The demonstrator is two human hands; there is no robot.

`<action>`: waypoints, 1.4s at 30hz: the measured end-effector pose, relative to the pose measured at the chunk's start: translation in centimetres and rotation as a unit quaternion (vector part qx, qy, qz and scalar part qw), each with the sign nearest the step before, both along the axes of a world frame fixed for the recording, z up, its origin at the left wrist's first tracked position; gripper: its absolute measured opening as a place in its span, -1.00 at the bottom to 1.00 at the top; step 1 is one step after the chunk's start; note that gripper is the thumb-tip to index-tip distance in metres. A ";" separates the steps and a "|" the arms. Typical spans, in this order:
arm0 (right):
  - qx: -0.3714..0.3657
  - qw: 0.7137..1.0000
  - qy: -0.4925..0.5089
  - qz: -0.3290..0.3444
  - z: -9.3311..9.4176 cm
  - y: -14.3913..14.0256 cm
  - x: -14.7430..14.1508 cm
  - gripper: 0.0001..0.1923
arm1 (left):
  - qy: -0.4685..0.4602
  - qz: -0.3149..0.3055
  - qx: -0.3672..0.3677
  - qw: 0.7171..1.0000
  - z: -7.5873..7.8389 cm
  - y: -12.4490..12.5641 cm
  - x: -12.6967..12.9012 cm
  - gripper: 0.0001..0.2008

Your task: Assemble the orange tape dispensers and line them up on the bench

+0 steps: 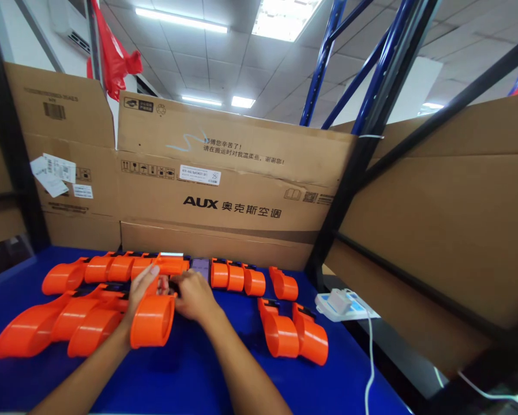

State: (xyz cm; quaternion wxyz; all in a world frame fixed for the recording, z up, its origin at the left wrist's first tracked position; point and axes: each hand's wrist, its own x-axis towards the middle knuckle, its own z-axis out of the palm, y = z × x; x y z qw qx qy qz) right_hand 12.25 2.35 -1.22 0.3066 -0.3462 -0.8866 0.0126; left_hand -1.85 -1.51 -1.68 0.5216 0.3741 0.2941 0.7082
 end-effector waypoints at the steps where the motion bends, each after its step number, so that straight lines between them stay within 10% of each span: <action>1: 0.002 1.000 0.026 -0.012 0.5 -0.1 1.1 -0.83 | 0.006 0.004 -0.001 1.000 0.0 0.0 0.1 -0.68; 8: 0.058 0.959 0.272 -0.053 1.6 -1.2 5.6 -0.62 | 0.109 -0.016 -0.014 0.994 -0.7 0.6 1.5 -0.61; 42: -0.058 0.969 0.241 0.008 2.1 -2.9 6.7 -0.61 | 0.162 -0.108 -0.034 0.980 -1.5 0.2 2.2 -0.67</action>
